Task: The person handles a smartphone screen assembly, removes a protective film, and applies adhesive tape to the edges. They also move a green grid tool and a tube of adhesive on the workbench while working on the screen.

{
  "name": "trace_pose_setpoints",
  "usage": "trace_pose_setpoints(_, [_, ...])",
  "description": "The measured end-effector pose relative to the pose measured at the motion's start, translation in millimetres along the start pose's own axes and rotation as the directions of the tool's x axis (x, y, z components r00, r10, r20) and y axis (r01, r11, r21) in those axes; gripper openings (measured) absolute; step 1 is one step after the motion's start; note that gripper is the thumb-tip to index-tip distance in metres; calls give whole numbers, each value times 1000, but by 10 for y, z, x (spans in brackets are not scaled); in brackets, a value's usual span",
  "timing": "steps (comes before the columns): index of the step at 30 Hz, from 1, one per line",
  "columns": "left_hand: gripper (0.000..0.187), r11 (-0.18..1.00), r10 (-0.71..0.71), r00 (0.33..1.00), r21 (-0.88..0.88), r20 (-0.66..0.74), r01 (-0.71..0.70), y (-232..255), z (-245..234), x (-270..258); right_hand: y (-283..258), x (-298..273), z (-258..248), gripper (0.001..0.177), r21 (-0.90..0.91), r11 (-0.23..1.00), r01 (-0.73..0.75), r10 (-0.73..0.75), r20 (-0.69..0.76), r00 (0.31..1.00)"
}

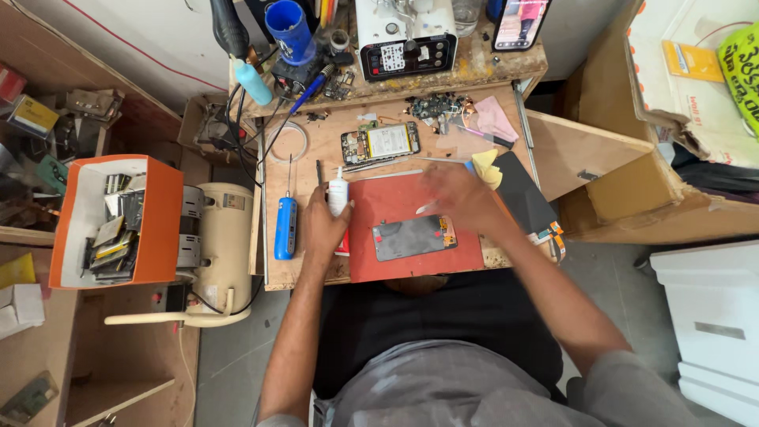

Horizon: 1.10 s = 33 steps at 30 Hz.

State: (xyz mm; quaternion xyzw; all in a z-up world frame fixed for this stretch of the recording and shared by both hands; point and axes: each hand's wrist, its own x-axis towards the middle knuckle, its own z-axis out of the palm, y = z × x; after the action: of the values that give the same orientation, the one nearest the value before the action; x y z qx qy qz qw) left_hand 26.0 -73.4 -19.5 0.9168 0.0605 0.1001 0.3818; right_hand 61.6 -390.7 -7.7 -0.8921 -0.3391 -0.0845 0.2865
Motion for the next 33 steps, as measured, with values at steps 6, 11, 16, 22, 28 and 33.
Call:
trace_pose_setpoints(6, [60,998,57,997,-36,-47,-59,-16,127,-99,1135,349,-737,54,-267,899,-347,168,-522,836])
trace_pose_setpoints(11, [58,991,130,985,8,-117,-130,-48,192,-141,1378,553,-819,50,-419,829,-370,179,-428,886])
trace_pose_setpoints(16, [56,990,136,984,34,-112,-133,-62,203,-159,1410,653,-804,47,-464,796,-388,189,-418,888])
trace_pose_setpoints(22, [57,993,116,988,36,-105,-113,-32,180,-166,1390,626,-786,48,-487,791,-370,159,-420,894])
trace_pose_setpoints(28, [56,991,129,985,39,-114,-125,-4,188,-157,1423,593,-776,49,-500,789,-356,148,-408,901])
trace_pose_setpoints(33, [56,994,110,988,37,-104,-106,6,180,-153,1421,643,-782,49,-545,772,-326,116,-383,916])
